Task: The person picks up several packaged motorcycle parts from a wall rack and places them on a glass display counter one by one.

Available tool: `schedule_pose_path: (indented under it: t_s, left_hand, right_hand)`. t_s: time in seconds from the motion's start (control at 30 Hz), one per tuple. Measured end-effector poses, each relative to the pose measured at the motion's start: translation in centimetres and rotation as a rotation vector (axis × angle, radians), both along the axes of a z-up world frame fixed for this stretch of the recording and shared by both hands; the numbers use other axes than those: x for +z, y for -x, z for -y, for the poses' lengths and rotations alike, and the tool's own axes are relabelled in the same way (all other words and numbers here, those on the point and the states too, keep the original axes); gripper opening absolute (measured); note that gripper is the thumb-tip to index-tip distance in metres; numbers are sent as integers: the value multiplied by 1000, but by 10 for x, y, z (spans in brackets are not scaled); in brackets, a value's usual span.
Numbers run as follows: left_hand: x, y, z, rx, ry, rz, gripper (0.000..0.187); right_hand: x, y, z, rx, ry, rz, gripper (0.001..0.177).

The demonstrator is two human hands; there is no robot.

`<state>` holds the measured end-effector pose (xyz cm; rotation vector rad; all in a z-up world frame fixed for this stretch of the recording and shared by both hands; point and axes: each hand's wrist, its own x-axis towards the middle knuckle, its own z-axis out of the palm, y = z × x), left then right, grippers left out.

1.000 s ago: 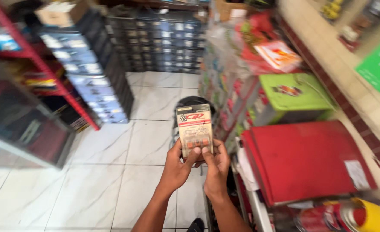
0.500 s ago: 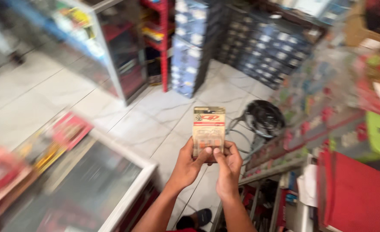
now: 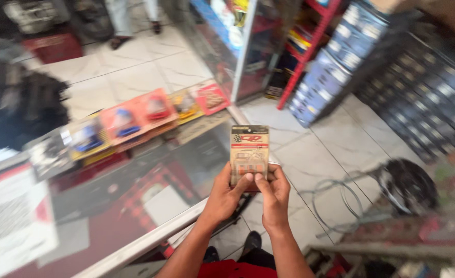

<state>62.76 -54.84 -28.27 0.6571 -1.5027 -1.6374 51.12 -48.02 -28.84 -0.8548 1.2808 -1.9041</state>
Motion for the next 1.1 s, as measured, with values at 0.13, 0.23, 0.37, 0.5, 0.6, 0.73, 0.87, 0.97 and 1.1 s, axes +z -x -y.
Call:
schedule_pose_path:
  t_s: [0.13, 0.23, 0.37, 0.5, 0.6, 0.73, 0.87, 0.97, 1.1]
  left_hand:
    - [-5, -47, -2, 173, -30, -30, 33]
    - [-10, -76, -8, 298, -59, -66, 33]
    - [-20, -105, -15, 465, -80, -111, 33]
    - [-21, -127, -24, 708, -99, 8, 32]
    - [-25, -139, -35, 835, -121, 6, 32]
    - [-20, -152, -54, 992, -166, 24, 31]
    - [-16, -176, -82, 1138, -170, 13, 29]
    - [-14, -201, -113, 1249, -181, 9, 28]
    - [-14, -239, -148, 1358, -103, -72, 26]
  right_hand:
    - [-1, -32, 19, 209, -60, -55, 19]
    - [-2, -54, 33, 367, -90, -54, 19]
    - [-10, -80, 46, 556, -154, -59, 20]
    - [-15, -101, 60, 777, -179, -29, 27]
    - [-23, -112, 66, 900, -162, -79, 36]
    - [-24, -128, 65, 1104, -273, -4, 46]
    - [-25, -163, 57, 1228, -315, 63, 45]
    - [-23, -196, 40, 1301, -315, 4, 45]
    - [-15, -249, 16, 1445, -249, 4, 44]
